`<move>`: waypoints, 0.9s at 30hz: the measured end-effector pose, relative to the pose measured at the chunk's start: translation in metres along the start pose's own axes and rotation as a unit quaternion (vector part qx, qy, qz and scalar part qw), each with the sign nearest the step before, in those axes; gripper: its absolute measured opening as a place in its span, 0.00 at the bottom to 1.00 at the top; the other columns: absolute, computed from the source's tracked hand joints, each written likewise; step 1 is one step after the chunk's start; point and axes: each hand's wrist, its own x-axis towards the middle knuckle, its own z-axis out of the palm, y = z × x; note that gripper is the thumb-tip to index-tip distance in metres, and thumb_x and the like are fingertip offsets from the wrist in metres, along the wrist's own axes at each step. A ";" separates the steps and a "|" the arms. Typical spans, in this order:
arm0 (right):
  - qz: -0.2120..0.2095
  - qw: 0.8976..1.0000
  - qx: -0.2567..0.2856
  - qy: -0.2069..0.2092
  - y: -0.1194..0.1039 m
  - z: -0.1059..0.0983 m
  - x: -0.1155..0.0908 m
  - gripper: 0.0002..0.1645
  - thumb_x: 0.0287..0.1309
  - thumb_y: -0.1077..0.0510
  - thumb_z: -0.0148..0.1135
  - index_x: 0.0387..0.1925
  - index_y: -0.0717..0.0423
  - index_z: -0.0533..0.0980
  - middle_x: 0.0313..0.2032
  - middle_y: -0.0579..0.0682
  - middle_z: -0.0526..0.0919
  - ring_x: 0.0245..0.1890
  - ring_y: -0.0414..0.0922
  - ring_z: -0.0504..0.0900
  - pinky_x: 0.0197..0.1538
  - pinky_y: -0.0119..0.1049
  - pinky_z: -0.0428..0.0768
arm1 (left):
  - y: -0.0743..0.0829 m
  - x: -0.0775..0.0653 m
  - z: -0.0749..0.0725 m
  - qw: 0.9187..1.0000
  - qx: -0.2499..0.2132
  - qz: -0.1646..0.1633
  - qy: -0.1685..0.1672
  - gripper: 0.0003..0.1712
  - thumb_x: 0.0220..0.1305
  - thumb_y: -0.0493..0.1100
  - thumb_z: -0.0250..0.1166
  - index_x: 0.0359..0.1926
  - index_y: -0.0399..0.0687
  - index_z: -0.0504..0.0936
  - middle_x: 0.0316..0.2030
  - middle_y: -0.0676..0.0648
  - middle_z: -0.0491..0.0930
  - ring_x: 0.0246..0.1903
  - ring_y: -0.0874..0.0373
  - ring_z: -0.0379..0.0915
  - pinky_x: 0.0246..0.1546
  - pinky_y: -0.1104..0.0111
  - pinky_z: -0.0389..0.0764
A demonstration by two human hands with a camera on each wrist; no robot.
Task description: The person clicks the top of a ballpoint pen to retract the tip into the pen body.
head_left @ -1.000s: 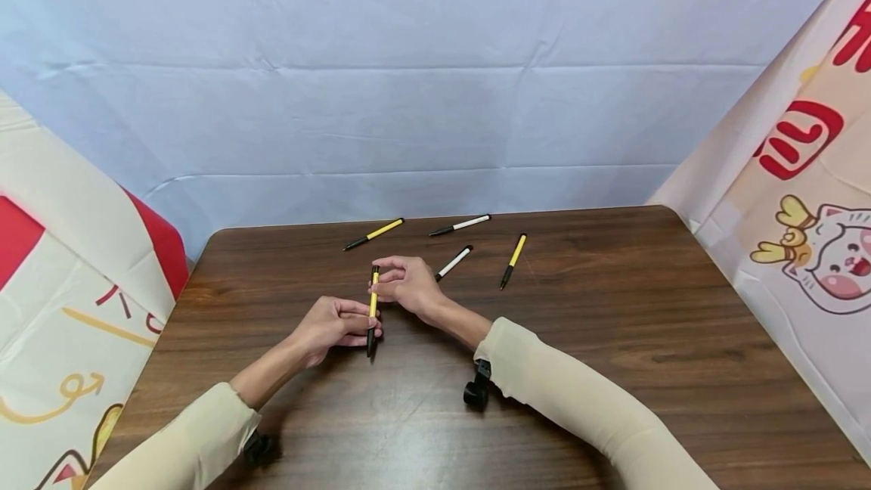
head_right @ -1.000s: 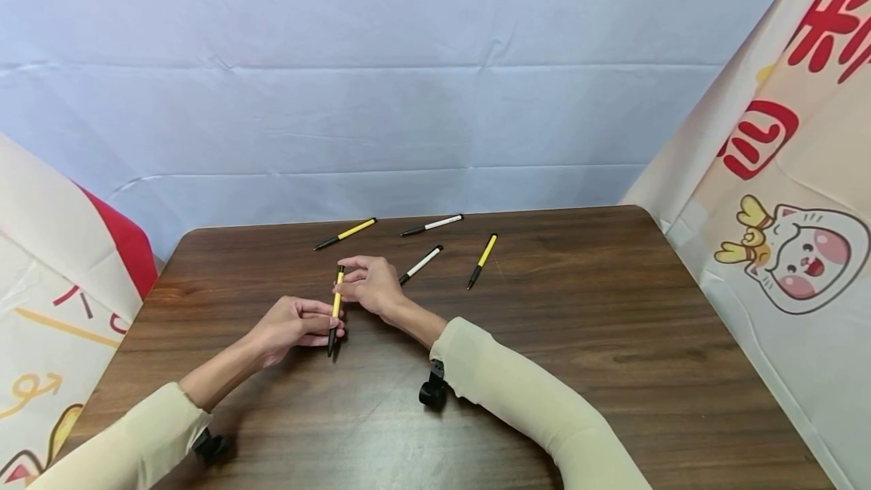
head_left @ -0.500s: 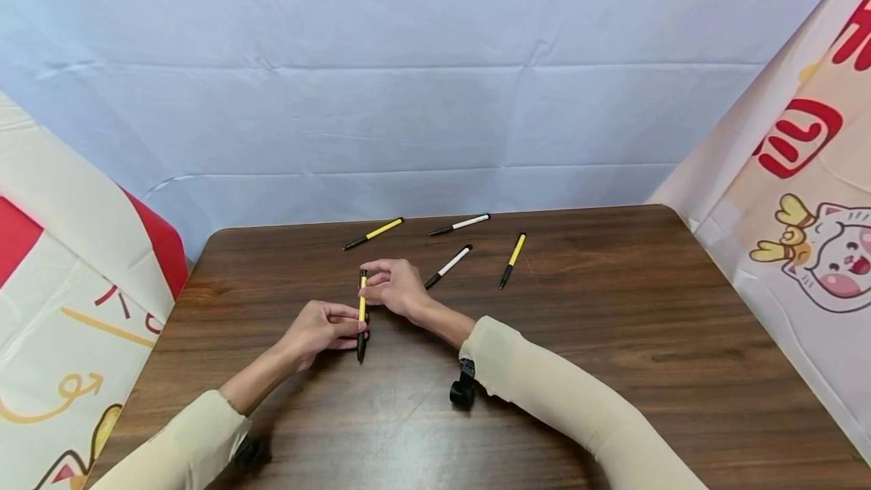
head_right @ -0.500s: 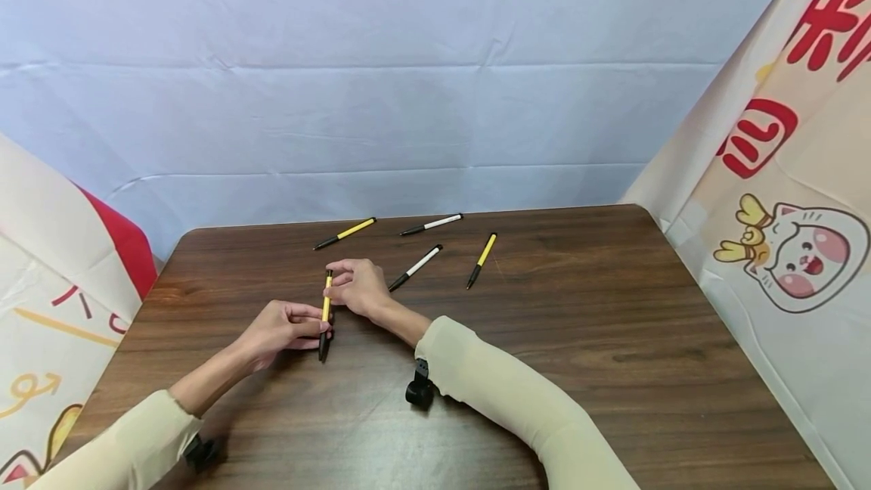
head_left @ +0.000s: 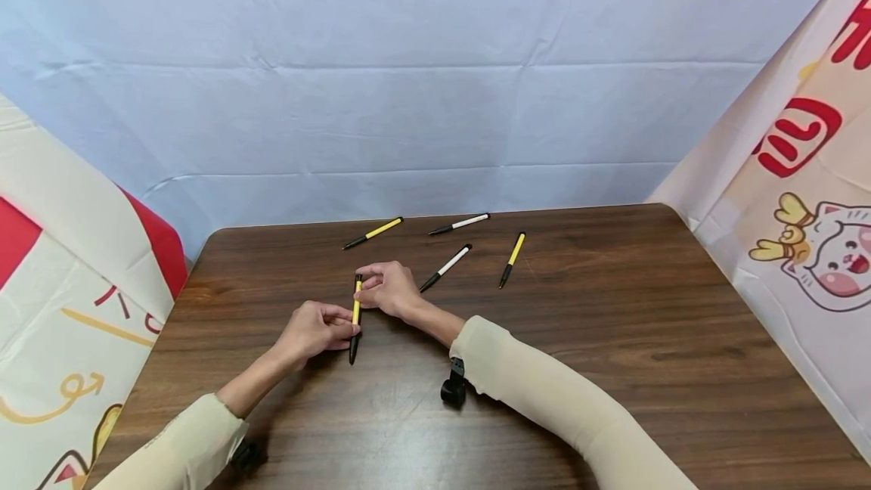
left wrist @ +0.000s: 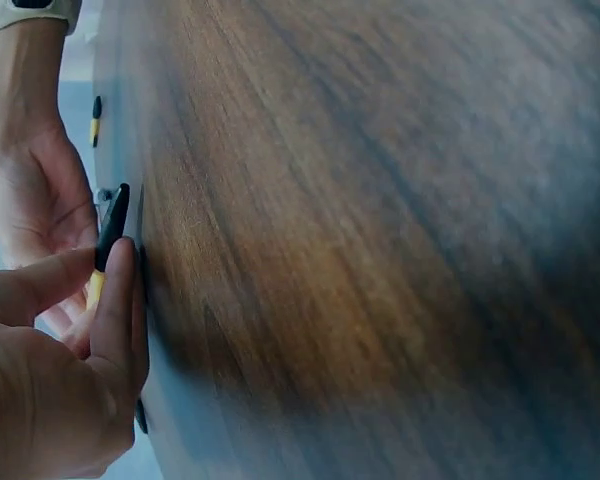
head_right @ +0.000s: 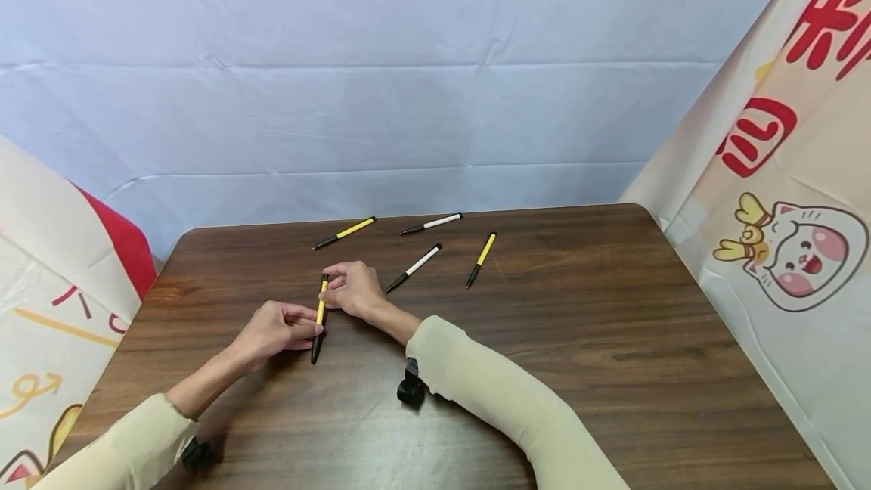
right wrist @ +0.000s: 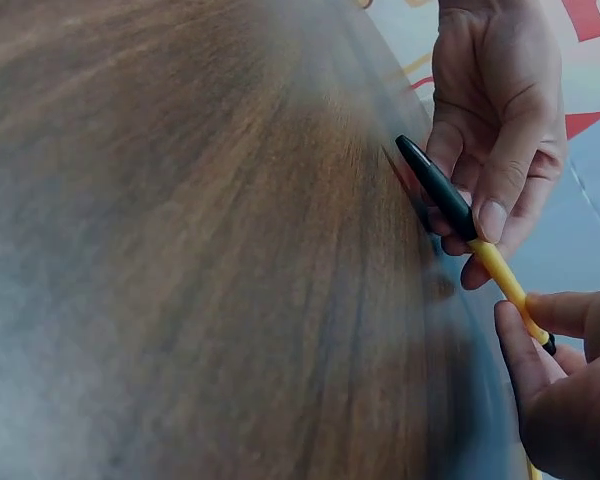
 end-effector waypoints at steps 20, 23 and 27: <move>-0.040 0.983 -0.178 0.015 0.000 0.009 0.003 0.23 0.56 0.61 0.81 0.55 0.59 0.87 0.30 0.44 0.91 0.26 0.32 0.85 0.33 0.24 0.80 | 0.002 -0.002 -0.009 0.989 0.141 0.001 0.039 0.09 0.57 0.33 0.79 0.37 0.35 0.88 0.28 0.47 0.88 0.26 0.58 0.87 0.29 0.67 0.90; -0.043 0.985 -0.169 0.013 0.001 0.010 0.004 0.24 0.56 0.62 0.81 0.55 0.61 0.86 0.29 0.45 0.91 0.24 0.33 0.86 0.31 0.25 0.82 | 0.003 -0.002 -0.010 0.986 0.158 0.003 0.042 0.10 0.55 0.34 0.80 0.36 0.36 0.88 0.27 0.48 0.88 0.25 0.59 0.87 0.27 0.69 0.88; -0.047 0.985 -0.164 0.015 0.001 0.012 0.004 0.23 0.55 0.64 0.81 0.54 0.63 0.86 0.28 0.46 0.91 0.23 0.35 0.88 0.29 0.26 0.83 | 0.002 -0.002 -0.011 0.985 0.168 0.005 0.042 0.10 0.55 0.35 0.81 0.36 0.37 0.88 0.26 0.49 0.88 0.24 0.59 0.86 0.26 0.71 0.86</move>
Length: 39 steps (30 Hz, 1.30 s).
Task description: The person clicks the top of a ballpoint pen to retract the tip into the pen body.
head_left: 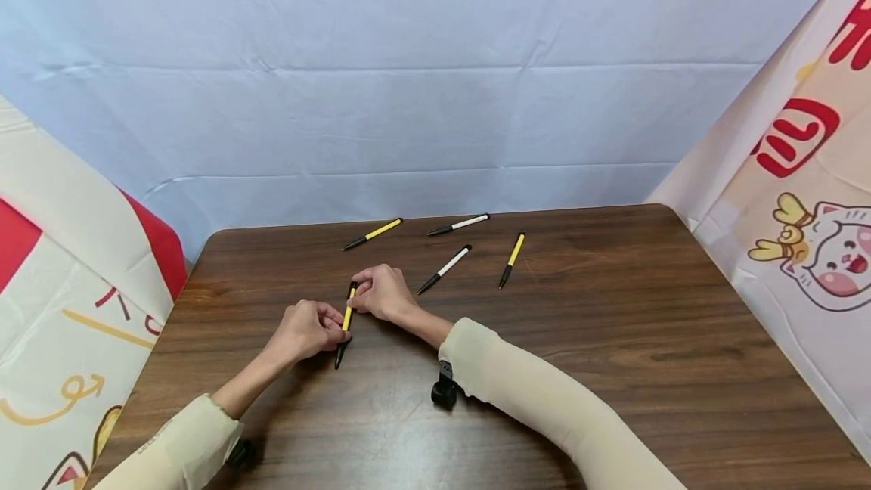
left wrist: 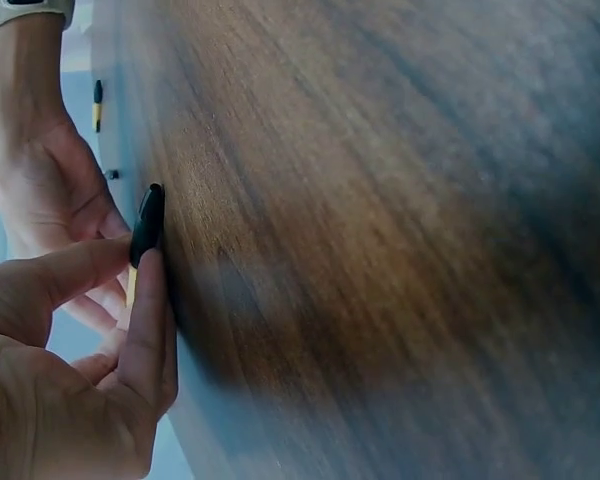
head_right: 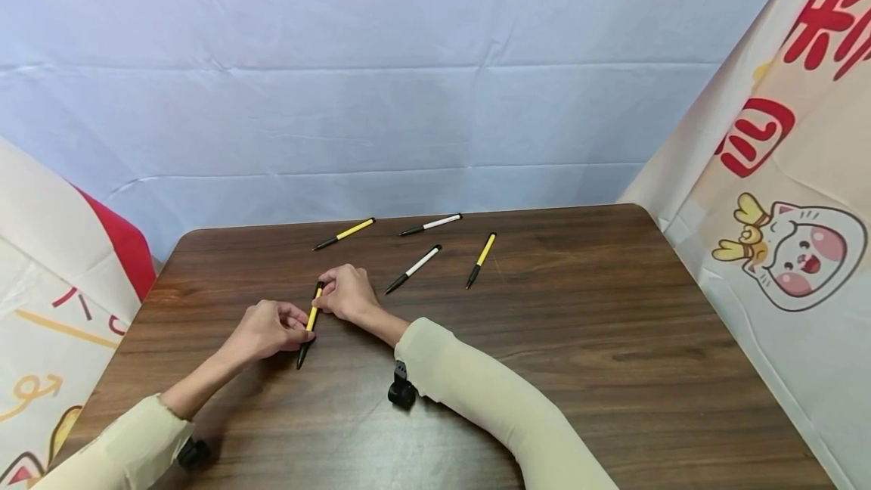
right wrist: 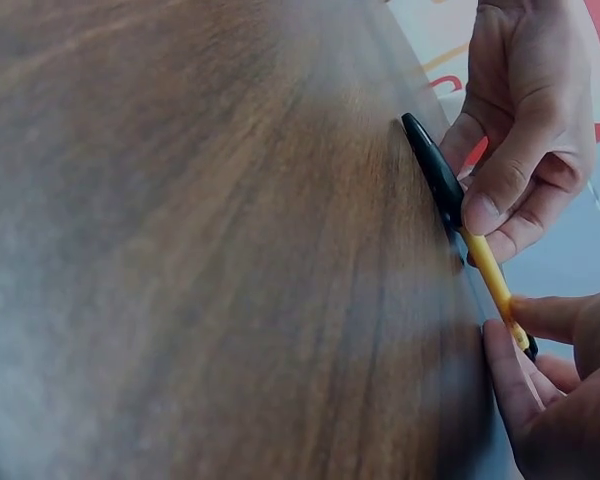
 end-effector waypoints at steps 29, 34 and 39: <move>-0.014 0.999 -0.032 -0.011 -0.004 -0.004 -0.002 0.22 0.57 0.62 0.81 0.54 0.61 0.86 0.30 0.47 0.91 0.20 0.34 0.85 0.30 0.25 0.83 | 0.003 0.004 -0.010 0.998 0.058 0.013 -0.012 0.11 0.59 0.38 0.79 0.37 0.37 0.87 0.26 0.50 0.87 0.22 0.58 0.85 0.26 0.66 0.89; -0.025 0.999 -0.024 0.001 -0.001 -0.015 -0.001 0.24 0.58 0.61 0.80 0.55 0.62 0.86 0.35 0.50 0.92 0.28 0.37 0.89 0.35 0.28 0.85 | 0.002 0.007 -0.015 0.994 0.098 0.043 0.002 0.10 0.62 0.40 0.77 0.38 0.37 0.88 0.26 0.51 0.87 0.22 0.60 0.84 0.25 0.68 0.85; -0.029 0.999 -0.016 0.011 0.000 -0.024 0.002 0.29 0.60 0.58 0.79 0.61 0.61 0.83 0.45 0.53 0.92 0.41 0.41 0.91 0.45 0.30 0.87 | 0.000 0.014 -0.020 0.985 0.142 0.086 0.042 0.10 0.65 0.40 0.75 0.41 0.37 0.89 0.26 0.51 0.87 0.23 0.63 0.80 0.28 0.67 0.82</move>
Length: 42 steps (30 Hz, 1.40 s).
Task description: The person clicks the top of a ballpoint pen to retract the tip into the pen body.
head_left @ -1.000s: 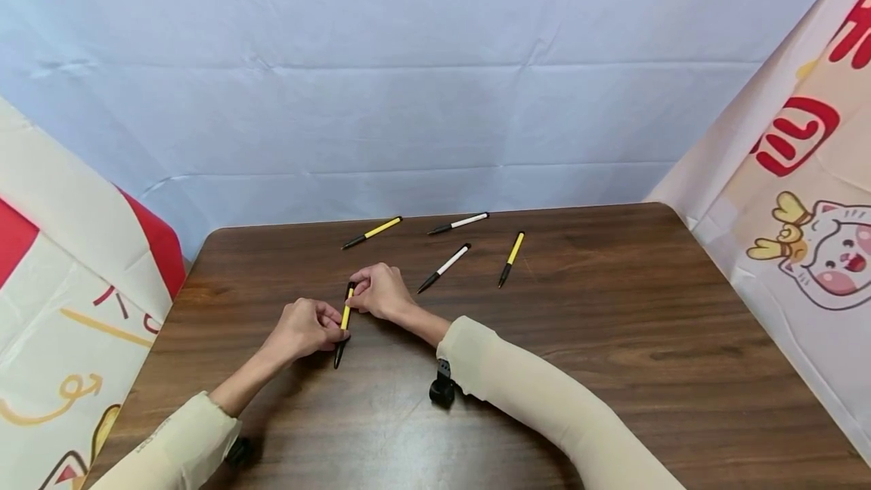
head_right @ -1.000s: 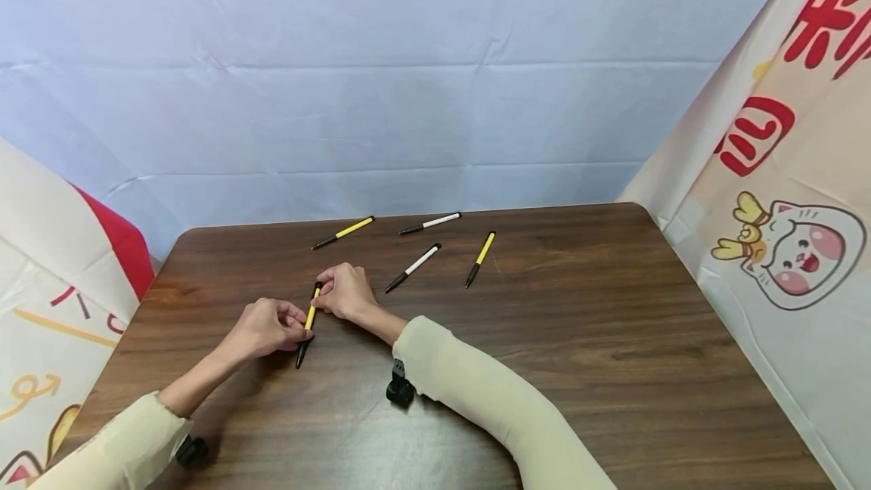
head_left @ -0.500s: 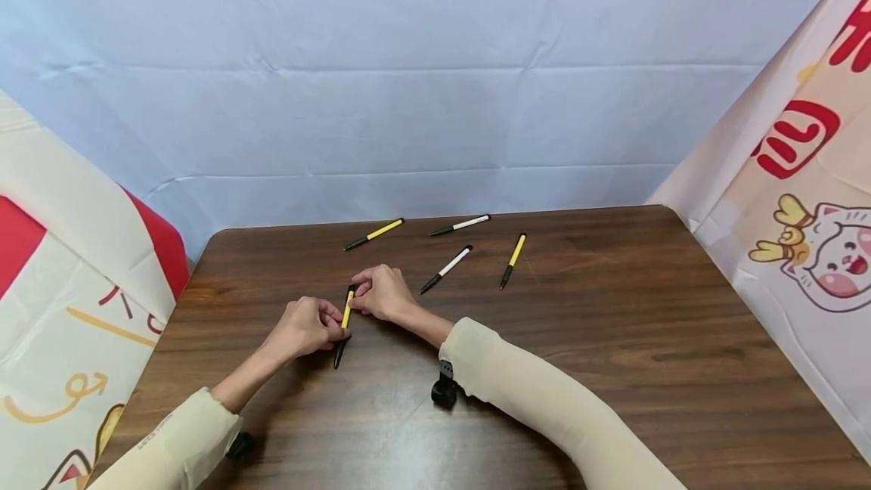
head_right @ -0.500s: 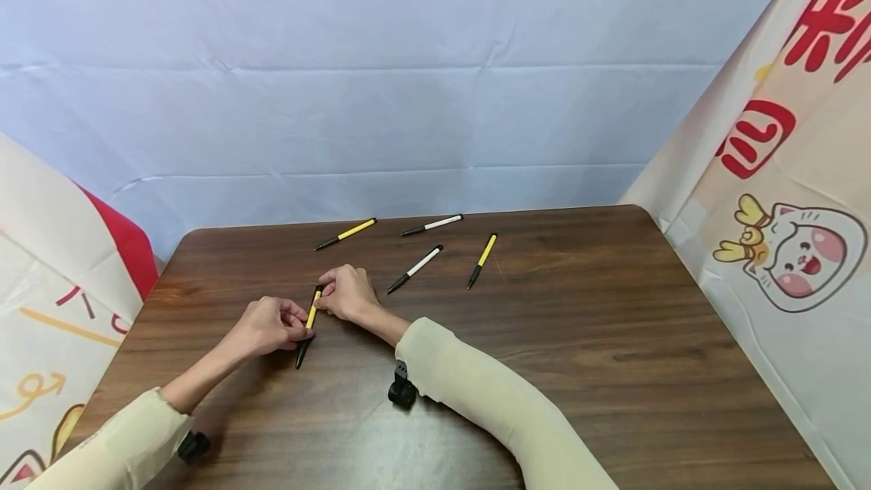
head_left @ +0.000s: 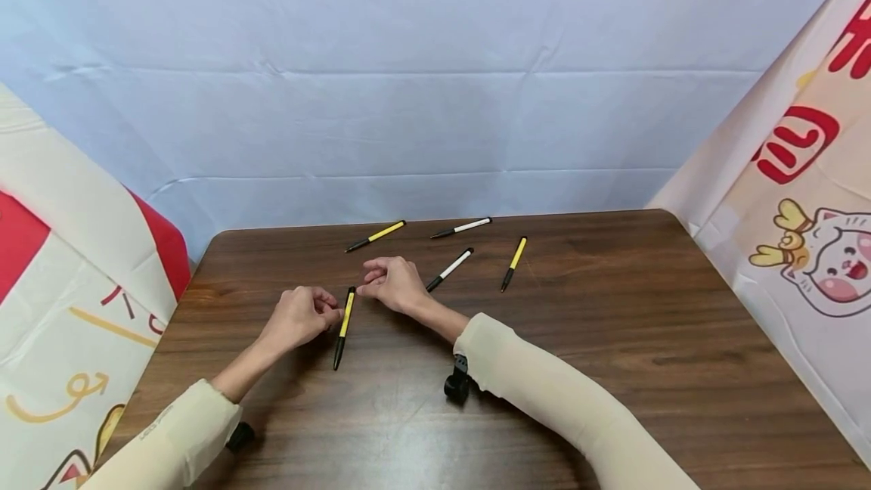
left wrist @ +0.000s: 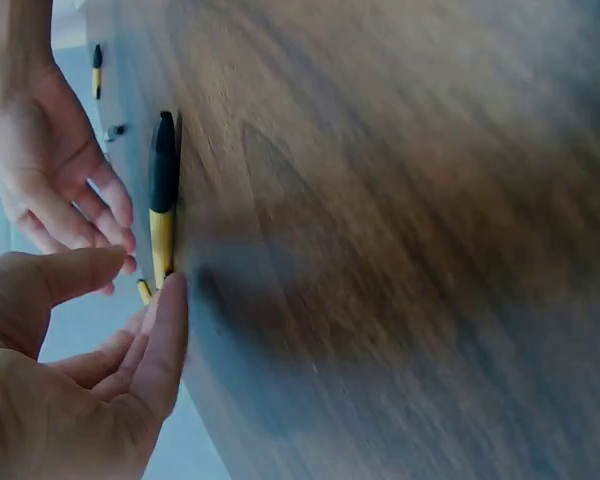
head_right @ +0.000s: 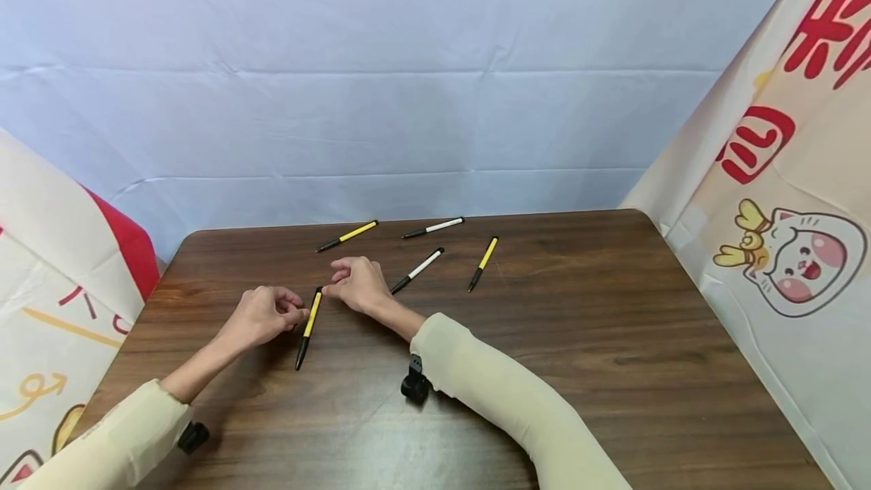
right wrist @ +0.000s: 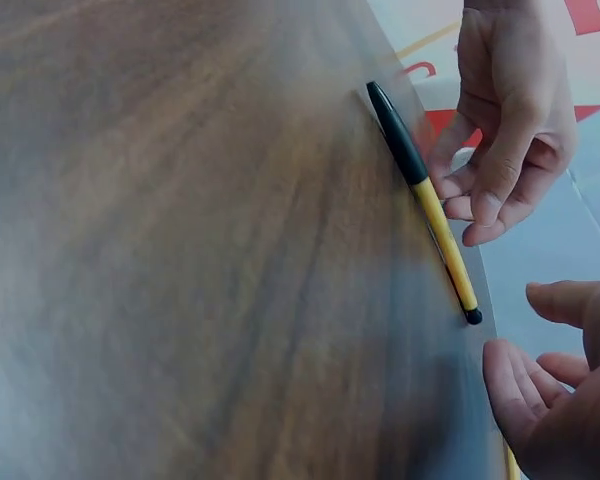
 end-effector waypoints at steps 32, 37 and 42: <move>0.032 0.998 -0.008 0.059 0.011 -0.047 0.040 0.42 0.61 0.51 0.80 0.72 0.60 0.74 0.67 0.60 0.80 0.66 0.57 0.81 0.66 0.50 0.82 | -0.005 0.067 -0.007 0.989 -0.061 0.072 0.112 0.26 0.68 0.39 0.74 0.62 0.30 0.81 0.54 0.33 0.86 0.53 0.38 0.85 0.56 0.46 0.85; 0.037 0.998 -0.004 0.054 0.013 -0.051 0.046 0.45 0.60 0.50 0.80 0.74 0.59 0.72 0.70 0.61 0.77 0.69 0.59 0.77 0.69 0.51 0.79 | -0.004 0.079 -0.008 0.991 -0.053 0.071 0.099 0.27 0.68 0.39 0.74 0.64 0.31 0.80 0.58 0.34 0.84 0.56 0.38 0.83 0.59 0.47 0.83; 0.048 0.998 -0.002 0.042 0.015 -0.054 0.051 0.46 0.61 0.48 0.79 0.76 0.55 0.70 0.72 0.59 0.75 0.72 0.57 0.74 0.70 0.51 0.78 | -0.001 0.089 -0.008 0.993 -0.039 0.072 0.084 0.28 0.69 0.40 0.74 0.66 0.33 0.79 0.60 0.34 0.83 0.58 0.38 0.82 0.60 0.47 0.82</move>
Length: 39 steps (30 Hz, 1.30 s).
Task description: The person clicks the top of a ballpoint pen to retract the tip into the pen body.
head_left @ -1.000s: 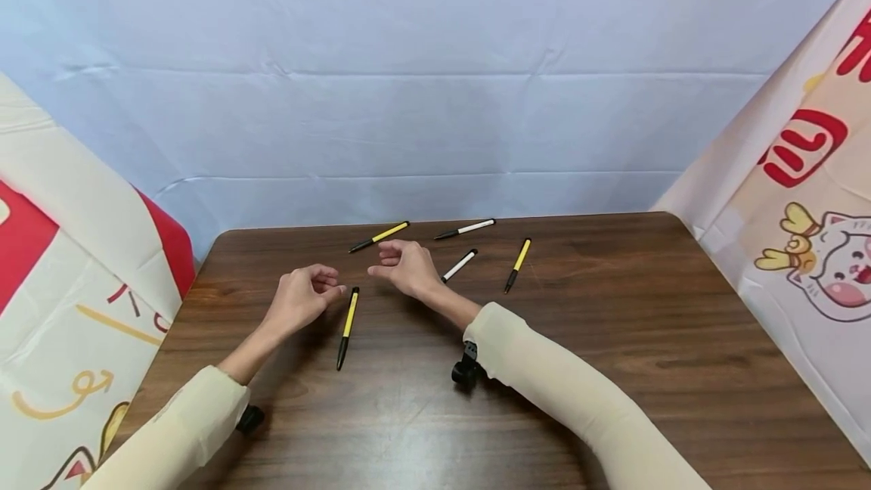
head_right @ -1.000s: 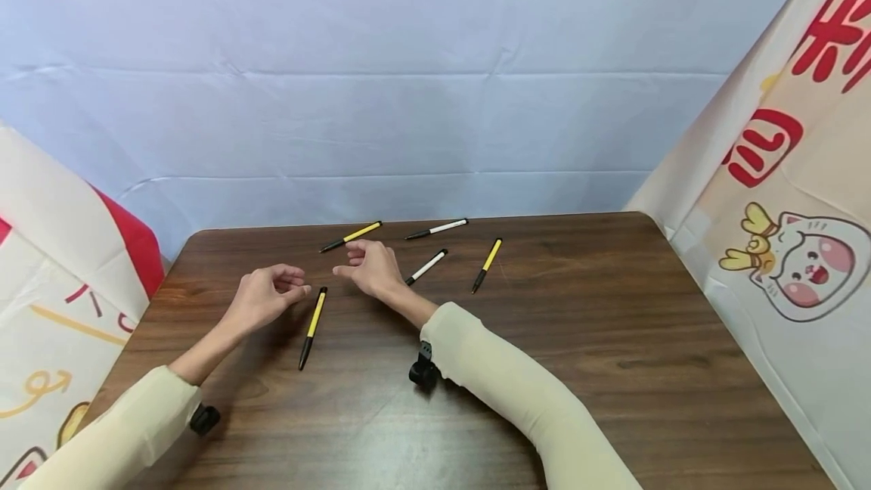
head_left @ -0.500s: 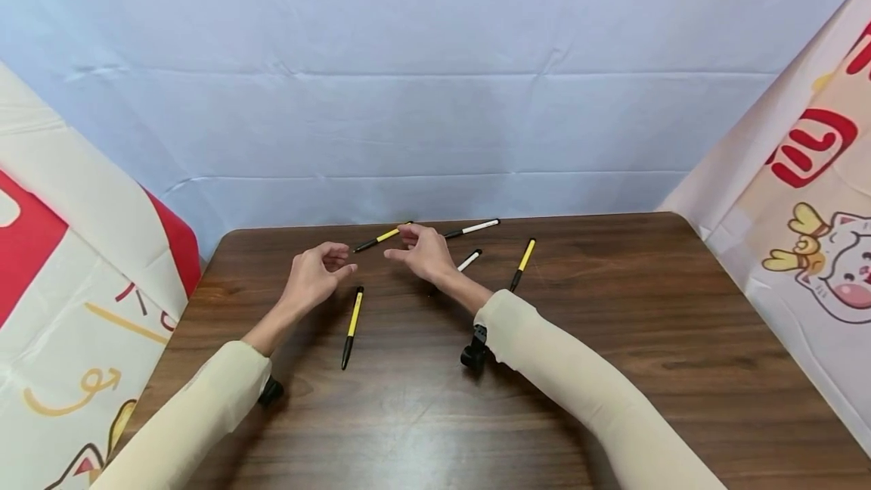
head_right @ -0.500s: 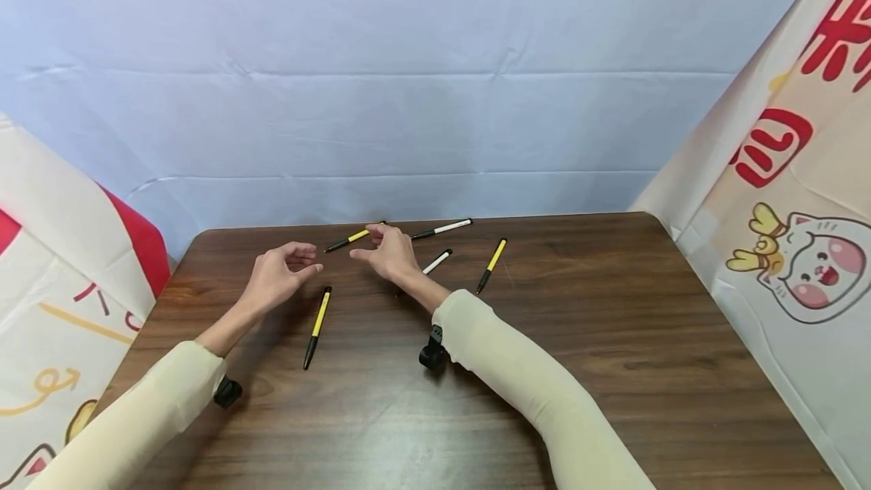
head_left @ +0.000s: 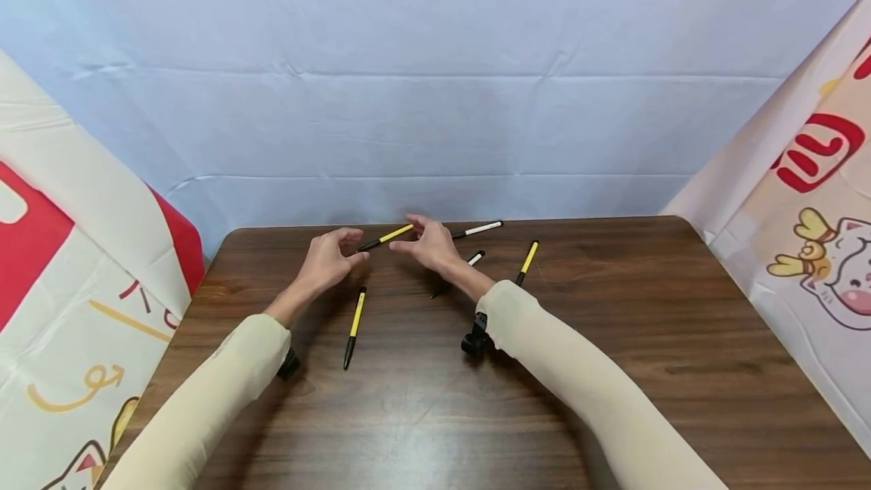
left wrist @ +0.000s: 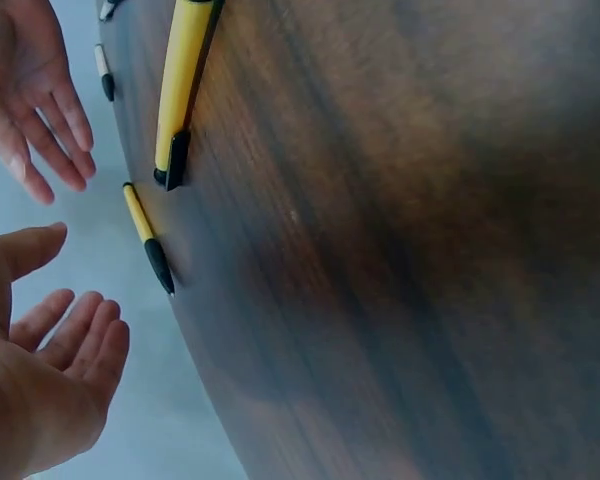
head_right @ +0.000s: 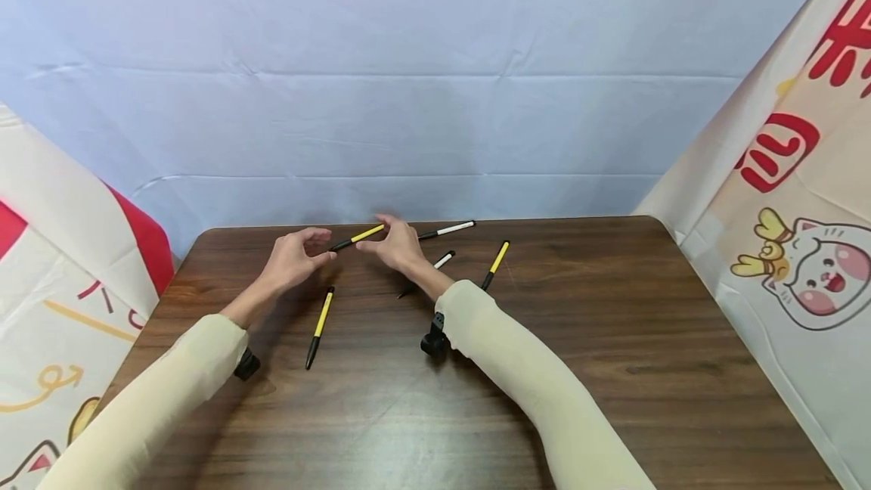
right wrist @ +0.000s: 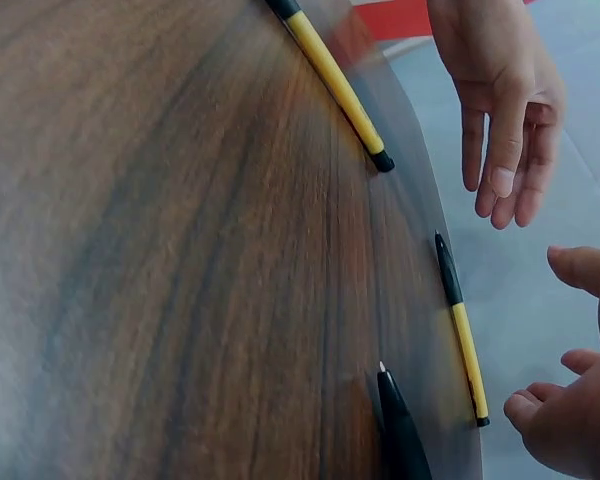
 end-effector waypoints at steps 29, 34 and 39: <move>0.019 0.999 0.003 -0.038 0.017 -0.007 0.030 0.47 0.63 0.52 0.78 0.78 0.53 0.67 0.75 0.57 0.71 0.76 0.55 0.68 0.73 0.51 0.74 | -0.010 0.033 0.012 0.999 0.025 -0.013 -0.035 0.26 0.71 0.36 0.71 0.67 0.33 0.79 0.62 0.34 0.82 0.61 0.39 0.80 0.63 0.47 0.81; 0.024 0.999 0.013 -0.029 0.019 -0.005 0.032 0.46 0.62 0.55 0.78 0.78 0.54 0.67 0.74 0.58 0.72 0.75 0.55 0.70 0.73 0.50 0.74 | -0.012 0.039 0.015 0.998 0.040 -0.008 -0.037 0.24 0.70 0.36 0.72 0.65 0.33 0.81 0.60 0.34 0.83 0.60 0.39 0.81 0.62 0.47 0.82; 0.020 1.000 0.016 -0.019 0.021 -0.003 0.033 0.46 0.62 0.57 0.78 0.77 0.57 0.67 0.75 0.57 0.72 0.75 0.55 0.71 0.75 0.47 0.72 | -0.015 0.043 0.020 0.997 0.057 -0.009 -0.047 0.23 0.69 0.36 0.73 0.62 0.34 0.83 0.56 0.34 0.86 0.56 0.41 0.83 0.59 0.49 0.83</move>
